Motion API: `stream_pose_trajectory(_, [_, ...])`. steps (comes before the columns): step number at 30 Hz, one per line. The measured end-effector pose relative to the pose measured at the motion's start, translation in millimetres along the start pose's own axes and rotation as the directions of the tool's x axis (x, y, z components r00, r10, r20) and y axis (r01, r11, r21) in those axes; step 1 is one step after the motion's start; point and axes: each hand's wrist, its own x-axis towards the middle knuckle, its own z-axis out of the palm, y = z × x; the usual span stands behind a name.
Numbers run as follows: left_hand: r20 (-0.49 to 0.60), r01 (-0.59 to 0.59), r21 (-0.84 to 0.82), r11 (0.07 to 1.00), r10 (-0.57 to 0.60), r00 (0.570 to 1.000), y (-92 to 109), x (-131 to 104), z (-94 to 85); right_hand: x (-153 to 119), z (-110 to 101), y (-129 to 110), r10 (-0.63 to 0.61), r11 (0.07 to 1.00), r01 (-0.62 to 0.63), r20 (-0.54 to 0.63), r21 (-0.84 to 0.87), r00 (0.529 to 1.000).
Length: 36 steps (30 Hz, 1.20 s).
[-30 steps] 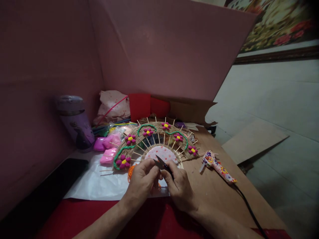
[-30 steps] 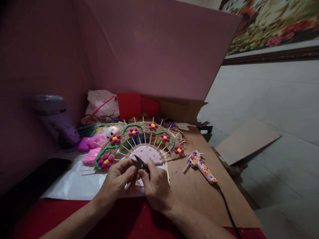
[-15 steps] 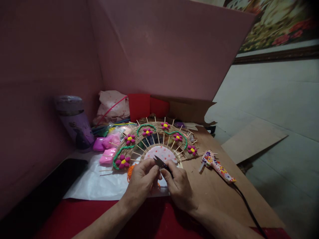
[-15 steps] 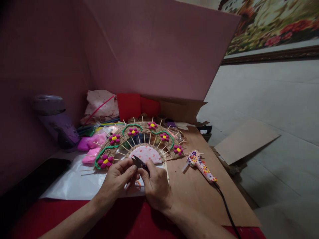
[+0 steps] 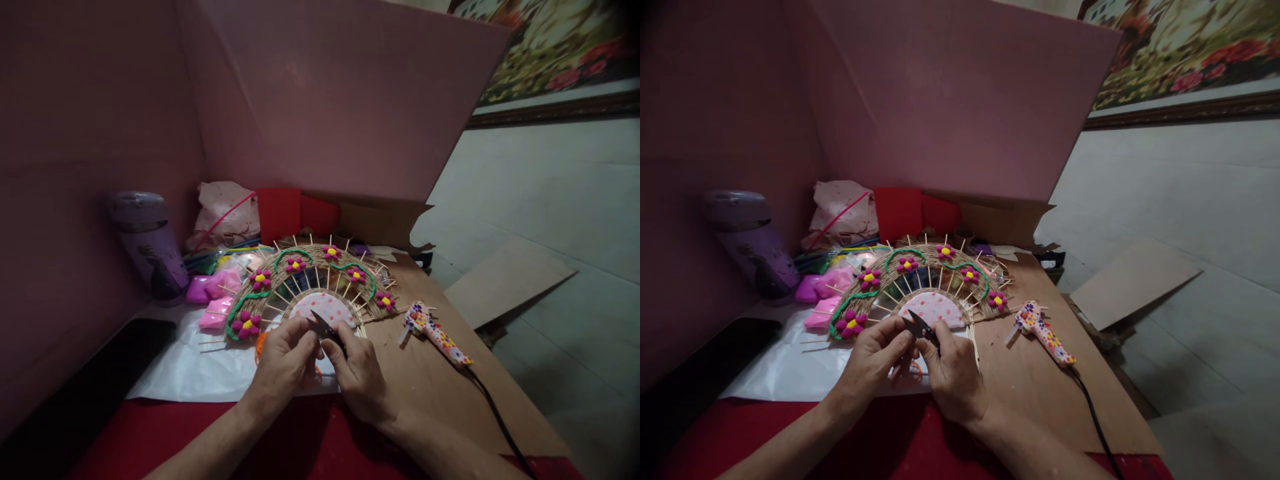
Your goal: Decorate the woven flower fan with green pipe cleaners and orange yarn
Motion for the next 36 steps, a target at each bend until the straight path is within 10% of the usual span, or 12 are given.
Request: stream_pose_trajectory(36, [0.003, -0.003, -0.003, 1.0, 0.003, 1.0, -0.5, -0.7, 1.0, -0.1, -1.1, -2.6, -0.013, 1.0, 0.013, 0.003, -0.019, 1.0])
